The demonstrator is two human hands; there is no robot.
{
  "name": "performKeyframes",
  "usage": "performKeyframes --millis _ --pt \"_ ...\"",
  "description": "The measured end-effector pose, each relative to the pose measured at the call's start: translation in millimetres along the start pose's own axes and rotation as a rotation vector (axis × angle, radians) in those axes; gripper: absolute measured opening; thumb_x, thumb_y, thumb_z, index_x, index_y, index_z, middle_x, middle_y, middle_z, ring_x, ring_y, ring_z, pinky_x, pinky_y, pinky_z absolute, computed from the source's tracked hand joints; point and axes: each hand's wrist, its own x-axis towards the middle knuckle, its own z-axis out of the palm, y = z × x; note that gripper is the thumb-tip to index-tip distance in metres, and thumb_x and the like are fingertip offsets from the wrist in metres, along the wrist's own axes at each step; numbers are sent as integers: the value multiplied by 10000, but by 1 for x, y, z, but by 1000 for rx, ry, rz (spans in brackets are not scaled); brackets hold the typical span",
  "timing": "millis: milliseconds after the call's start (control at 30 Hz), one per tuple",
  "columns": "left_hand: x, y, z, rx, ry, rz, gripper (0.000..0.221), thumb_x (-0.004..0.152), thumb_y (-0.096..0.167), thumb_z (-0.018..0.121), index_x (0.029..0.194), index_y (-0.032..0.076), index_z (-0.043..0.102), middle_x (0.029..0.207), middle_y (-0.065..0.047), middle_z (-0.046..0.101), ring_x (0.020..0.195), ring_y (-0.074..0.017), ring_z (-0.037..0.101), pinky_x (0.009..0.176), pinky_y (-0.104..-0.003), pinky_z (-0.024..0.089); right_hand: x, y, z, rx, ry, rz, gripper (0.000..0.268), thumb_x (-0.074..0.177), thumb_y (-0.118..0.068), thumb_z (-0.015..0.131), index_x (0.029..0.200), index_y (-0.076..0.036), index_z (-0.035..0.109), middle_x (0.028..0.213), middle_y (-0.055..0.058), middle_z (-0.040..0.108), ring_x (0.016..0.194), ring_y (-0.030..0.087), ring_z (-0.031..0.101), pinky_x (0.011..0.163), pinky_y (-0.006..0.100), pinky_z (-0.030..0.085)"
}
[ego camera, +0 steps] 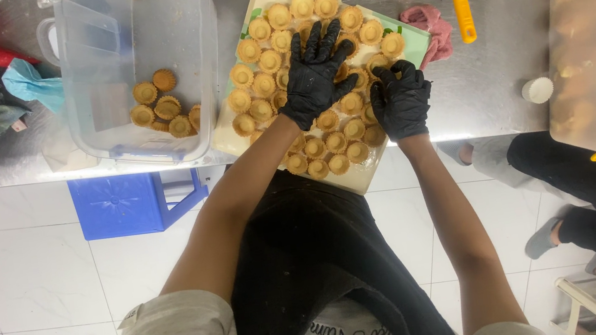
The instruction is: Arranging small pre-baked pastry tart shells on a white tray for filling.
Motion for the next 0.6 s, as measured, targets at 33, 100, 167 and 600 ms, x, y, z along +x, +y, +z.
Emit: performKeyframes --millis 33,100,167,600 --pt "1 1 -1 0 2 0 699 963 607 661 1472 134 586 1671 -160 275 1549 -392 213 1251 -638 91 0 1 0 0 1 -1 394 908 -197 716 1290 -102 727 1289 132 550 1167 358 527 938 489 404" --pt "1 2 -5 -8 -12 -13 701 952 604 666 1467 135 587 1667 -158 279 1542 -397 216 1244 -637 93 -1 2 1 -3 -5 1 405 898 -207 721 1291 -110 723 1291 140 547 1163 359 524 939 495 402" --pt "0 2 -3 -9 -12 -17 699 950 604 671 1467 141 587 1669 -154 280 1545 -395 217 1247 -637 93 2 -5 -8 0 -2 -13 415 889 -201 720 1293 -109 724 1273 144 551 1149 365 527 928 495 406" --pt "7 12 0 -43 -64 -141 812 785 656 787 1412 174 598 1681 -143 199 1556 -377 130 1234 -655 48 3 -16 13 22 55 -21 203 916 -122 737 1115 -86 750 1123 99 650 1076 342 579 863 482 432"
